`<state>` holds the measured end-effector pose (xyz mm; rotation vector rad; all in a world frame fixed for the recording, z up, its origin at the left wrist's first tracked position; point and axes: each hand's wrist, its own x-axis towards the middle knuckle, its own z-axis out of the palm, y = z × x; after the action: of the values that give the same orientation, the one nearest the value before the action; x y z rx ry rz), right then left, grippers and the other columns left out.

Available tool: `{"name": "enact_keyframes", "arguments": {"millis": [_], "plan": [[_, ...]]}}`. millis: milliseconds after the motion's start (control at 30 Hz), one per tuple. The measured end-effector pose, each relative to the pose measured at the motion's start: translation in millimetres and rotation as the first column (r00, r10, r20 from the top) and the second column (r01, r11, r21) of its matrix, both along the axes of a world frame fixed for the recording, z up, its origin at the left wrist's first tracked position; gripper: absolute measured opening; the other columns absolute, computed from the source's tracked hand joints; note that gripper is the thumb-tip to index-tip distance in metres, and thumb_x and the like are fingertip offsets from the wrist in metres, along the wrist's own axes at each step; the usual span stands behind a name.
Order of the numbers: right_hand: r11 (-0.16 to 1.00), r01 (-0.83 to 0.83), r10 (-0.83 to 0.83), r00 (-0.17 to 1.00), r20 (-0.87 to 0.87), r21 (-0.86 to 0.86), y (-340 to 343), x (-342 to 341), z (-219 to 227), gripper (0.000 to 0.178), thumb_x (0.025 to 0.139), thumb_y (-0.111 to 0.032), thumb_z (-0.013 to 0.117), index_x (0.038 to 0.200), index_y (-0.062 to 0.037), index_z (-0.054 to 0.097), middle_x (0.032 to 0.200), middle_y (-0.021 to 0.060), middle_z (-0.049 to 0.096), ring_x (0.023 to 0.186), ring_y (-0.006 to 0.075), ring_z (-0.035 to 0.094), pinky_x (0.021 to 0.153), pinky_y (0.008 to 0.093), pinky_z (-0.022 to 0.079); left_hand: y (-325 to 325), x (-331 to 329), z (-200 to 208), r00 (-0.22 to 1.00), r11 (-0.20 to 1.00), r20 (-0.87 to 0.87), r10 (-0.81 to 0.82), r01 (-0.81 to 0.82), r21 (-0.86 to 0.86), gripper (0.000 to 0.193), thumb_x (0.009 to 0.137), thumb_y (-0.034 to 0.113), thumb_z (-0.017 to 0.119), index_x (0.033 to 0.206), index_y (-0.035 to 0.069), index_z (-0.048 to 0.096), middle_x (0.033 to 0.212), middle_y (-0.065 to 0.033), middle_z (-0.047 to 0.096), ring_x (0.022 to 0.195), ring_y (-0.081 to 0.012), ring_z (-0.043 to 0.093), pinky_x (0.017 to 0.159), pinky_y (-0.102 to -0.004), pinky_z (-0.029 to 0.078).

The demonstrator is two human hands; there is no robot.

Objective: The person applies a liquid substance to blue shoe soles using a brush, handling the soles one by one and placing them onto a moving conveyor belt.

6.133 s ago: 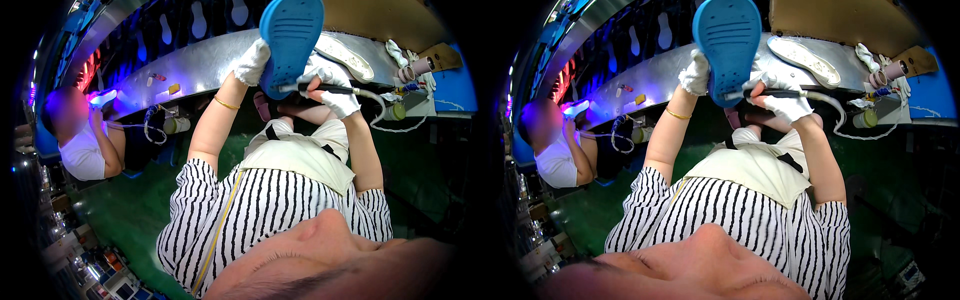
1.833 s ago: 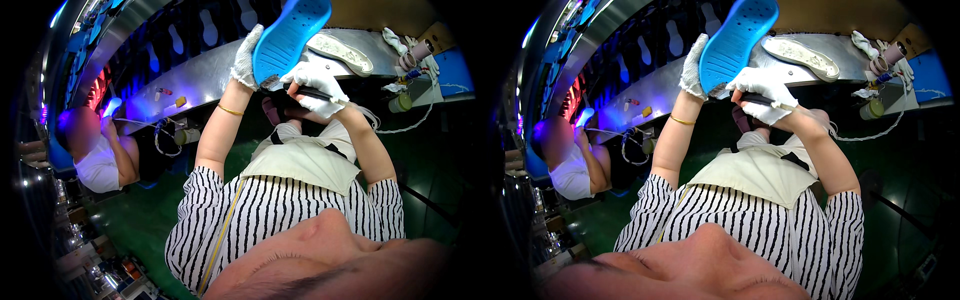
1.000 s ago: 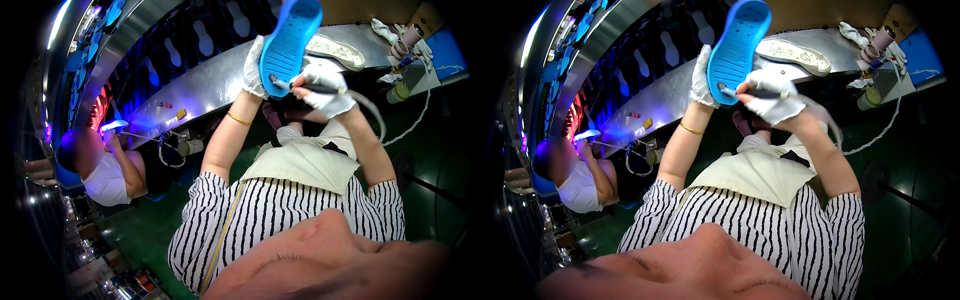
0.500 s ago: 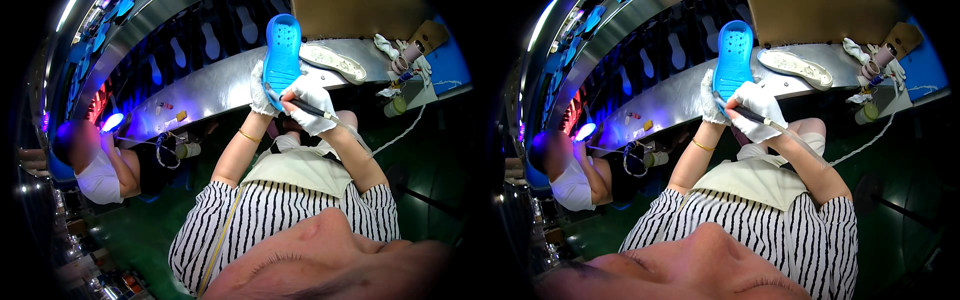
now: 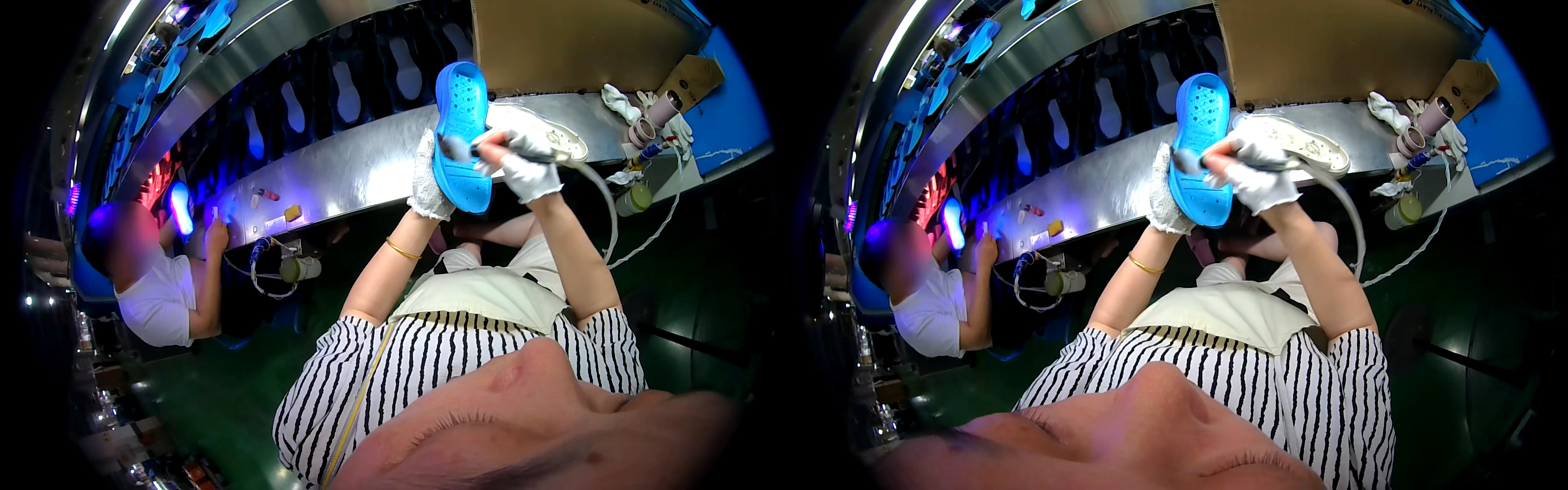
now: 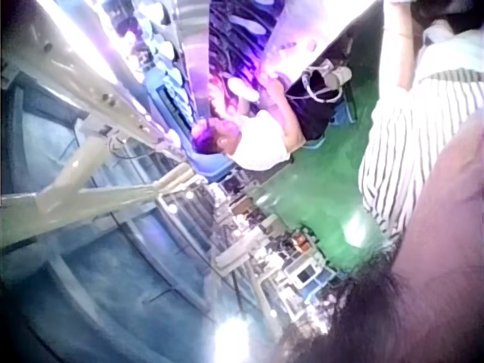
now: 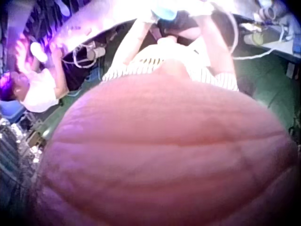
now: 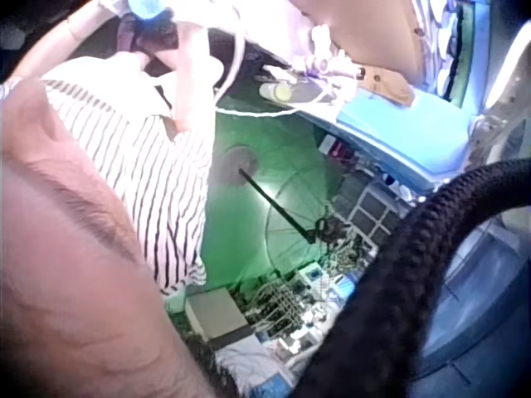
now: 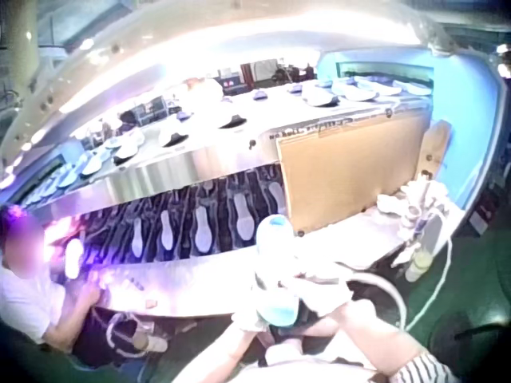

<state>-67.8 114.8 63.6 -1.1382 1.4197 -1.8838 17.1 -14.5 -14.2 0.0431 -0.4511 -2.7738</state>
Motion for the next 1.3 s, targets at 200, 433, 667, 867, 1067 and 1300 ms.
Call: {"name": "enact_keyframes", "arguments": {"millis": [200, 433, 667, 867, 1067, 1300], "plan": [[0.963, 0.263, -0.254, 0.957, -0.138, 0.050, -12.8, -34.4, -7.7, 0.014, 0.077, -0.003, 0.068, 0.088, -0.0010, 0.060, 0.076, 0.0072, 0.062, 0.069, 0.0111, 0.060, 0.065, 0.0241, 0.050, 8.6, 0.1, 30.1, 0.994, 0.985, 0.109, 0.021, -0.002, -0.173, 0.063, 0.093, 0.053, 0.030, 0.129, 0.003, 0.041, 0.116, -0.0178, 0.055, 0.100, -0.0302, 0.058, 0.092, -0.0417, 0.046], [0.978, 0.152, -0.208, 0.771, -0.602, -0.143, 7.1, -48.2, 16.3, 0.020, 0.069, 0.006, 0.070, 0.086, -0.0025, 0.063, 0.086, 0.0090, 0.062, 0.080, 0.0195, 0.061, 0.072, 0.0285, 0.049, -9.5, -6.7, 45.1, 0.989, 0.954, 0.137, 0.062, -0.019, -0.299, 0.060, 0.093, 0.051, 0.033, 0.130, 0.004, 0.041, 0.118, -0.0154, 0.054, 0.103, -0.0269, 0.057, 0.089, -0.0391, 0.048], [0.983, -0.113, 0.182, 0.603, -0.776, 0.143, 42.2, -40.5, 35.3, 0.027, 0.059, 0.008, 0.068, 0.081, -0.0056, 0.062, 0.082, 0.0087, 0.061, 0.077, 0.0247, 0.059, 0.072, 0.0319, 0.048, -27.8, -13.1, 50.4, 0.986, 0.895, 0.131, 0.107, -0.038, -0.445, 0.068, 0.091, 0.057, 0.031, 0.128, 0.002, 0.044, 0.111, -0.0182, 0.059, 0.095, -0.0287, 0.061, 0.085, -0.0400, 0.050], [0.909, 0.232, -0.390, 0.771, -0.504, -0.347, 7.4, -60.5, 49.6, 0.017, 0.070, 0.008, 0.069, 0.083, -0.0011, 0.063, 0.083, 0.0072, 0.063, 0.076, 0.0135, 0.061, 0.069, 0.0237, 0.049, -2.9, -13.7, 81.2, 0.991, 0.877, 0.123, 0.049, 0.016, -0.481, 0.072, 0.088, 0.061, 0.036, 0.125, 0.000, 0.045, 0.109, -0.0173, 0.060, 0.094, -0.0281, 0.062, 0.086, -0.0408, 0.050], [0.901, 0.169, -0.378, 0.758, -0.532, -0.400, 19.9, -41.2, 59.7, 0.018, 0.068, 0.005, 0.072, 0.082, -0.0018, 0.064, 0.084, 0.0095, 0.063, 0.078, 0.0173, 0.062, 0.071, 0.0267, 0.049, -21.2, -33.0, 145.8, 1.000, 0.794, -0.018, -0.021, 0.005, -0.608, 0.075, 0.085, 0.064, 0.040, 0.124, 0.001, 0.043, 0.104, -0.0159, 0.060, 0.089, -0.0271, 0.063, 0.083, -0.0379, 0.051], [0.764, 0.463, -0.604, 0.759, -0.243, -0.449, 80.1, -48.6, 52.2, 0.019, 0.071, 0.007, 0.071, 0.085, -0.0018, 0.062, 0.084, 0.0092, 0.062, 0.072, 0.0134, 0.059, 0.064, 0.0230, 0.048, -127.3, -154.2, 283.9, 0.960, 0.776, -0.257, -0.114, -0.076, -0.626, 0.051, 0.091, 0.043, 0.043, 0.122, 0.003, 0.046, 0.120, -0.0151, 0.054, 0.102, -0.0285, 0.057, 0.091, -0.0392, 0.043]]}}
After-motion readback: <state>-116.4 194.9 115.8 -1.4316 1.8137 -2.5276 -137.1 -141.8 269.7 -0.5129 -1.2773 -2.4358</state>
